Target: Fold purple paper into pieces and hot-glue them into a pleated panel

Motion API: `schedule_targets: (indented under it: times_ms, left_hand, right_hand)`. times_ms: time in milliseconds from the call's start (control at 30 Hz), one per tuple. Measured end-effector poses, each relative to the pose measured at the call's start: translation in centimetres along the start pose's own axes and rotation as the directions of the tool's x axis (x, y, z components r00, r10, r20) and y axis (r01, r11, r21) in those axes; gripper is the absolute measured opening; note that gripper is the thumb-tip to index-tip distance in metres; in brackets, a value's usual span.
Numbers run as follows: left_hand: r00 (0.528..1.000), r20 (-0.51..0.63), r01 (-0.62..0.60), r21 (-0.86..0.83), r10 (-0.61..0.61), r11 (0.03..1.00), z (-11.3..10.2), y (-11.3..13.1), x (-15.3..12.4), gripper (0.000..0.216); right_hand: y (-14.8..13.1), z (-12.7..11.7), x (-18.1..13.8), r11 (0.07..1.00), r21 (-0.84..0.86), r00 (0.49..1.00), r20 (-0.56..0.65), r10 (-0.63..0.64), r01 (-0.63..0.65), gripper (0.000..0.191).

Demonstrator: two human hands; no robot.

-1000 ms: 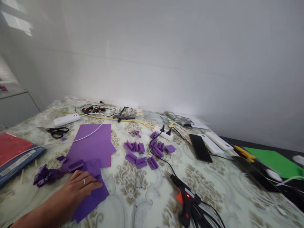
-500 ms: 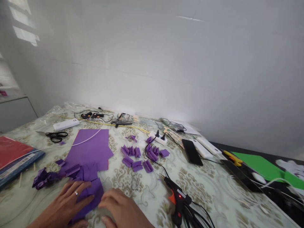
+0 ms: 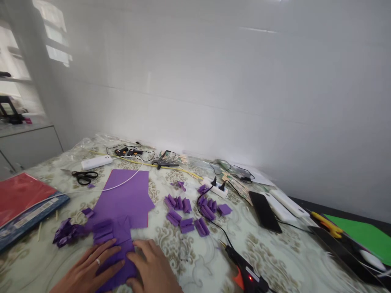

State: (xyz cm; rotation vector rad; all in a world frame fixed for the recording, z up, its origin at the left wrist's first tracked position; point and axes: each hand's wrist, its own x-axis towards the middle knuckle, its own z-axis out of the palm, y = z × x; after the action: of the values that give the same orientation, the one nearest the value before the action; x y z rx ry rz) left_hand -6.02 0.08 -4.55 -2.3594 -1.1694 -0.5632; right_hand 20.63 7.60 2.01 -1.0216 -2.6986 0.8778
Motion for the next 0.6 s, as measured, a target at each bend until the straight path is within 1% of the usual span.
schedule_targets:
  times_ms: [100, 200, 300, 400, 500, 600]
  left_hand:
    - [0.998, -0.053, -0.032, 0.002, 0.032, 0.999, 0.9, -0.6, -0.4, 0.047]
    - [0.997, -0.071, -0.021, -0.005, 0.020, 1.000, 1.2, -0.8, -0.5, 0.046]
    - [0.998, -0.058, -0.011, -0.017, 0.010, 1.000, 0.9, -0.8, -0.4, 0.049]
    - [0.999, -0.034, 0.012, -0.067, -0.015, 0.998, 0.4, -0.8, -0.2, 0.052]
    - [0.999, -0.032, -0.013, -0.111, 0.009, 0.994, -0.1, -1.0, -0.3, 0.044]
    - [0.999, -0.047, -0.021, -0.121, 0.015, 0.992, -0.2, -1.1, -0.5, 0.039]
  right_hand:
    - [0.1, 0.0, 0.4, 1.000, -0.002, 1.000, 0.007, 0.009, -0.009, 0.056]
    - [0.6, 0.2, 0.5, 1.000, 0.010, 1.000, -0.013, -0.012, 0.012, 0.055]
    - [1.2, 0.7, 0.4, 0.998, 0.017, 0.997, -0.047, -0.053, 0.054, 0.053]
    - [1.7, 1.1, 0.3, 0.995, 0.014, 0.991, -0.085, -0.101, 0.103, 0.052]
    - [1.9, 1.4, 0.2, 0.991, -0.004, 0.986, -0.101, -0.132, 0.132, 0.053]
    - [1.8, 1.4, 0.3, 0.992, -0.020, 0.987, -0.096, -0.130, 0.129, 0.052]
